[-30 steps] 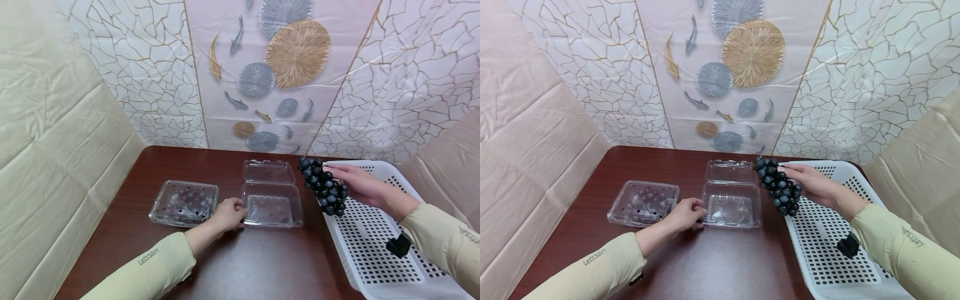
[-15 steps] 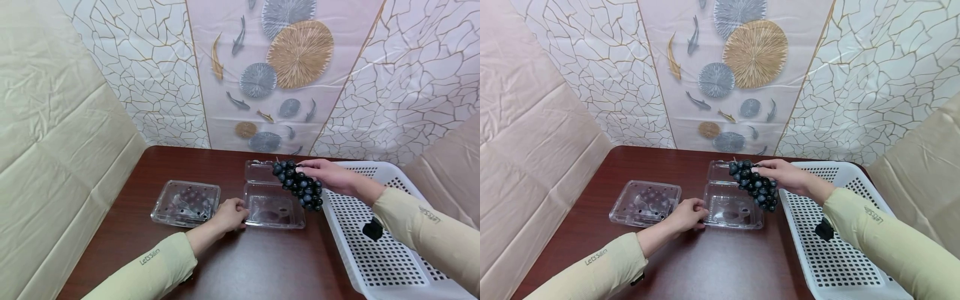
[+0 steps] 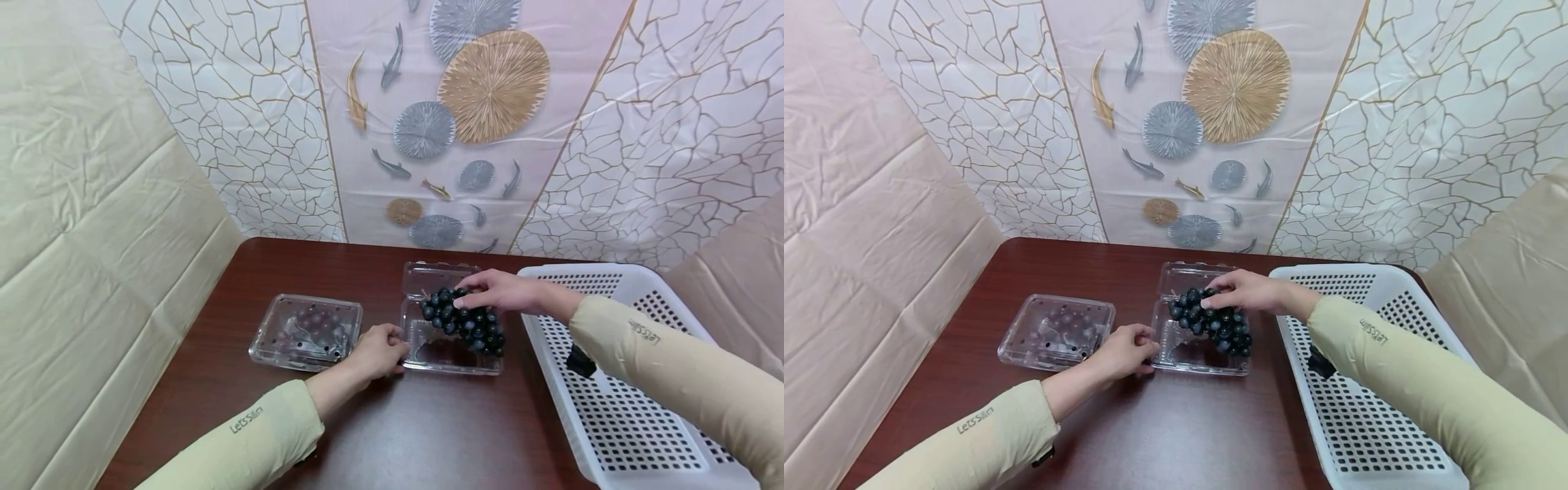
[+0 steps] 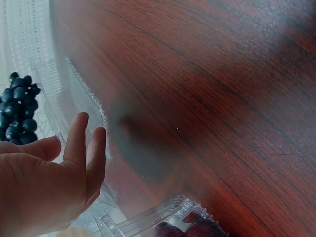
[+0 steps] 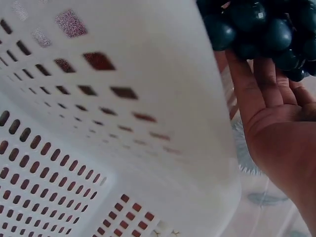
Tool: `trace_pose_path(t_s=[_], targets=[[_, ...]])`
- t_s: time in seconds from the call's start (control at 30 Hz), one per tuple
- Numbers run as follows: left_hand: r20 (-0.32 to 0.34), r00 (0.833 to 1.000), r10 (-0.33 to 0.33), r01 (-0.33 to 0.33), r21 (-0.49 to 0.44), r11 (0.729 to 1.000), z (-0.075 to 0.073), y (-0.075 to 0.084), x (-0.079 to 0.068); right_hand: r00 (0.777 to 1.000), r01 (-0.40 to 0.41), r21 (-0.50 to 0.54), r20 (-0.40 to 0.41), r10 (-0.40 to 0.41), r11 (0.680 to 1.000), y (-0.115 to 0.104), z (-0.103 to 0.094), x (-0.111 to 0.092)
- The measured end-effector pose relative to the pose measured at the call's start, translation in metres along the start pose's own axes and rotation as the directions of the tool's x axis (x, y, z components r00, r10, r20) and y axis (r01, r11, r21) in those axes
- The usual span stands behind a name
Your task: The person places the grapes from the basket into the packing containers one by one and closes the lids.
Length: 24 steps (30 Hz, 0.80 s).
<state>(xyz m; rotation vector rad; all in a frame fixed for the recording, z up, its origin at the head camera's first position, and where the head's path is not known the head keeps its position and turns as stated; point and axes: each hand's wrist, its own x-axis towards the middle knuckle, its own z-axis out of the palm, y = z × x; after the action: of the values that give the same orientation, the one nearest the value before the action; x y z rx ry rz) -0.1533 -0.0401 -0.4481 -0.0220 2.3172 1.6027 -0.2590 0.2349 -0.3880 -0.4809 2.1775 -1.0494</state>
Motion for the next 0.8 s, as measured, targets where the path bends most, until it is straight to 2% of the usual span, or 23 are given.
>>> trace_pose_path(t_s=[0.13, 0.23, 0.43, 0.63, 0.8], targets=[[0.0, 1.0, -0.006, 0.006, -0.004, 1.0, 0.001, 0.0, 0.0, 1.0, 0.009, -0.156, -0.011, -0.011, 0.988, -0.002, 0.006, 0.009], [0.001, 1.0, -0.008, 0.008, -0.001, 1.0, 0.001, 0.001, 0.0, 1.0, 0.028, -0.226, 0.02, -0.024, 0.974, -0.004, 0.01, 0.015], [0.001, 1.0, -0.013, 0.013, 0.019, 1.0, 0.001, 0.001, 0.0, 0.992, 0.05, -0.233, 0.125, -0.021, 0.971, -0.006, 0.018, 0.022], [-0.003, 1.0, -0.014, 0.014, 0.039, 0.999, 0.001, 0.001, 0.0, 0.989, 0.061, -0.294, 0.145, -0.019, 0.954, -0.008, 0.022, 0.024], [-0.001, 1.0, -0.011, 0.011, 0.017, 1.0, 0.001, -0.002, 0.001, 0.988, 0.059, -0.316, 0.157, -0.01, 0.947, -0.01, 0.025, 0.027]])
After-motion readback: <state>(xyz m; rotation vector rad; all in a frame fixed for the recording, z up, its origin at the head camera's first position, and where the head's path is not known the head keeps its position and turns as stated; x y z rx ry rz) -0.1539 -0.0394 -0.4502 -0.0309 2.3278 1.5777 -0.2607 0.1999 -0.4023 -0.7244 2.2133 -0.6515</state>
